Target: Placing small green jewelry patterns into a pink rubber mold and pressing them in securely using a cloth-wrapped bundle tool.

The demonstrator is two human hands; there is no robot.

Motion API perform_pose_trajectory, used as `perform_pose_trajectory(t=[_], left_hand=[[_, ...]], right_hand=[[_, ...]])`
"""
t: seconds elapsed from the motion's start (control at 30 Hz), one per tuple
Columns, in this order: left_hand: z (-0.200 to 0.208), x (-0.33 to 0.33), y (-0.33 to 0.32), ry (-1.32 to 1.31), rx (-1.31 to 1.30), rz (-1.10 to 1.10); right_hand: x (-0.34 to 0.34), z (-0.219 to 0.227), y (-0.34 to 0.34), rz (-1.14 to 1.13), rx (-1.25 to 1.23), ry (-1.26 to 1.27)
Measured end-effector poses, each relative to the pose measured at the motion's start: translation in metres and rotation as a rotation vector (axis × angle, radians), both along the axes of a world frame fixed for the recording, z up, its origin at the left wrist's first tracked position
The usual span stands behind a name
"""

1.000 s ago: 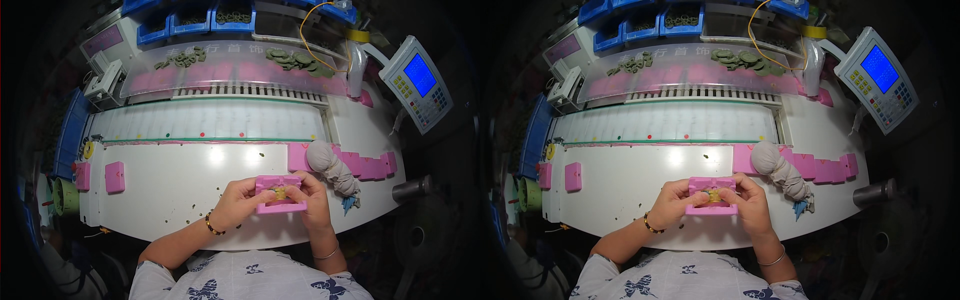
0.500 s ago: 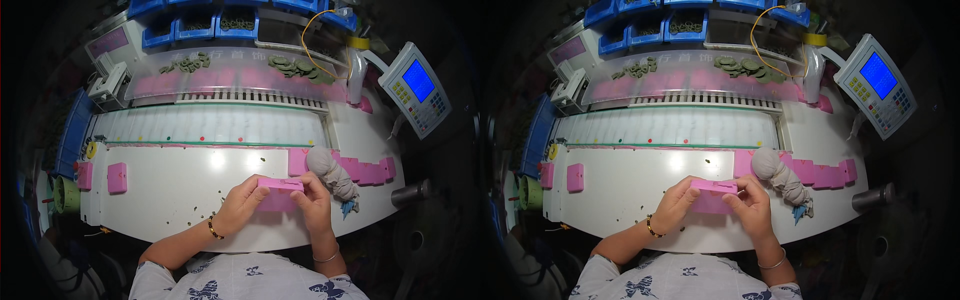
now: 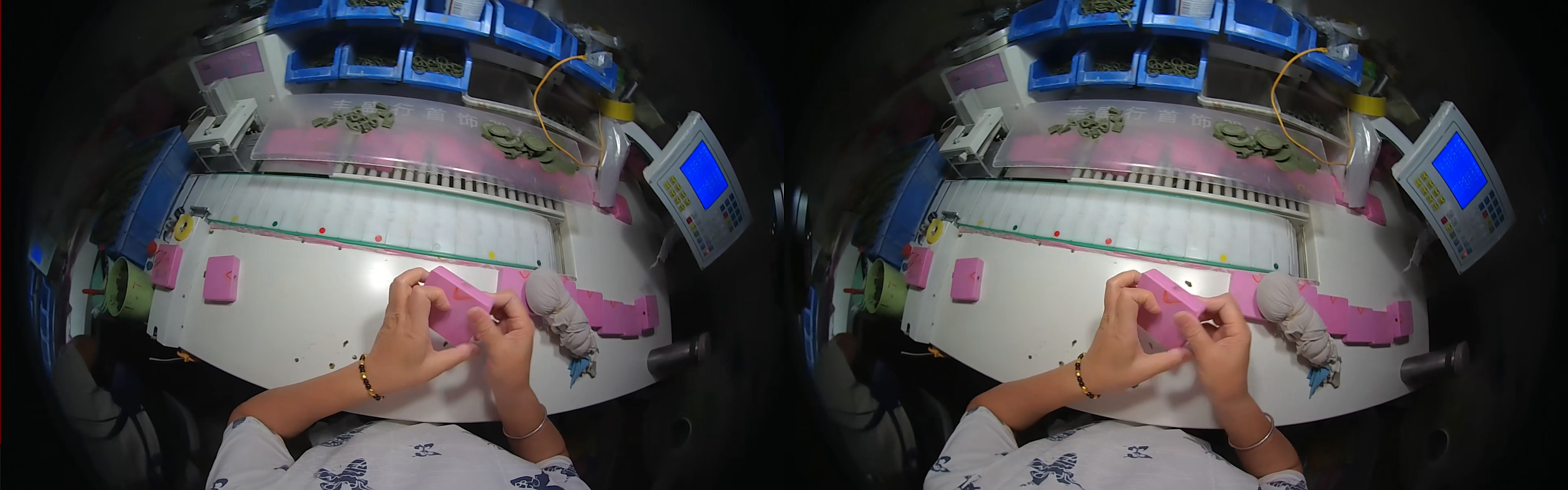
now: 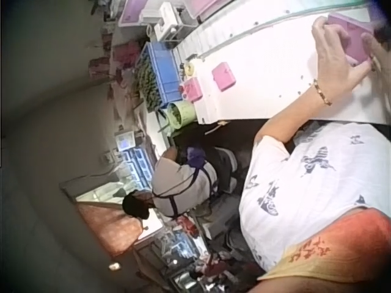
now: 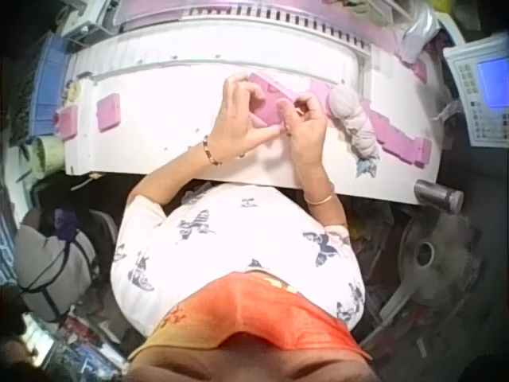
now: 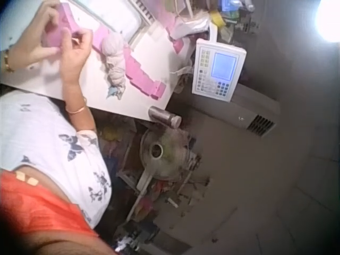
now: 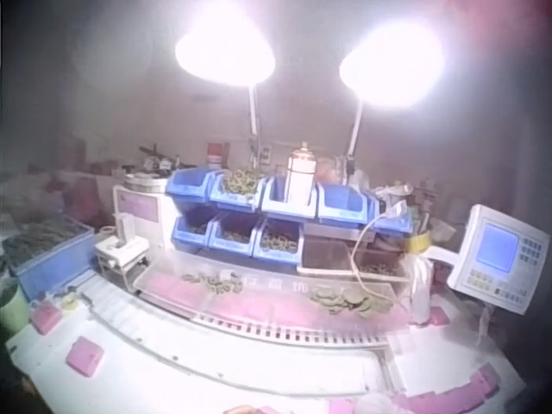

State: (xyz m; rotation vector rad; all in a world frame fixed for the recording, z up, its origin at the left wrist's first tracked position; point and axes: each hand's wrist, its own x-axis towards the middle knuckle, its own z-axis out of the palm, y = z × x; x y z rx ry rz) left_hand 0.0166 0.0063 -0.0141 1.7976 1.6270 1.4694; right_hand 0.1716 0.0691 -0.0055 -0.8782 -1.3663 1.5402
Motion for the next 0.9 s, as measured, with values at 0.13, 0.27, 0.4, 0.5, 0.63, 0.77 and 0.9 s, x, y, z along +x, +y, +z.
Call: perform_pose_trajectory(t=[0.13,0.27,0.4,0.5,0.63,0.77,0.9], left_hand=[[-0.001,-0.037,0.017,0.055,-0.049,0.013],[-0.024,-0.103,0.060,0.233,-0.144,0.432],[-0.038,-0.139,0.085,0.251,-0.230,0.579],[-0.041,-0.128,0.098,0.377,-0.270,0.571],[-0.039,-0.128,0.104,0.384,-0.295,0.569],[-0.026,-0.142,0.078,0.443,-0.273,0.635],[-0.012,-0.175,0.015,0.536,-0.238,0.814]], right_hand=[[-0.011,0.003,-0.002,0.092,-0.154,0.063],[0.000,-0.001,-0.003,0.104,-0.076,0.032],[0.014,-0.008,-0.004,0.071,-0.109,-0.015],[0.018,-0.009,-0.005,0.062,-0.130,-0.029],[0.019,-0.007,-0.005,0.061,-0.113,-0.028],[0.025,-0.009,-0.002,0.069,-0.112,-0.025],[0.039,-0.014,0.004,0.012,-0.105,-0.044]])
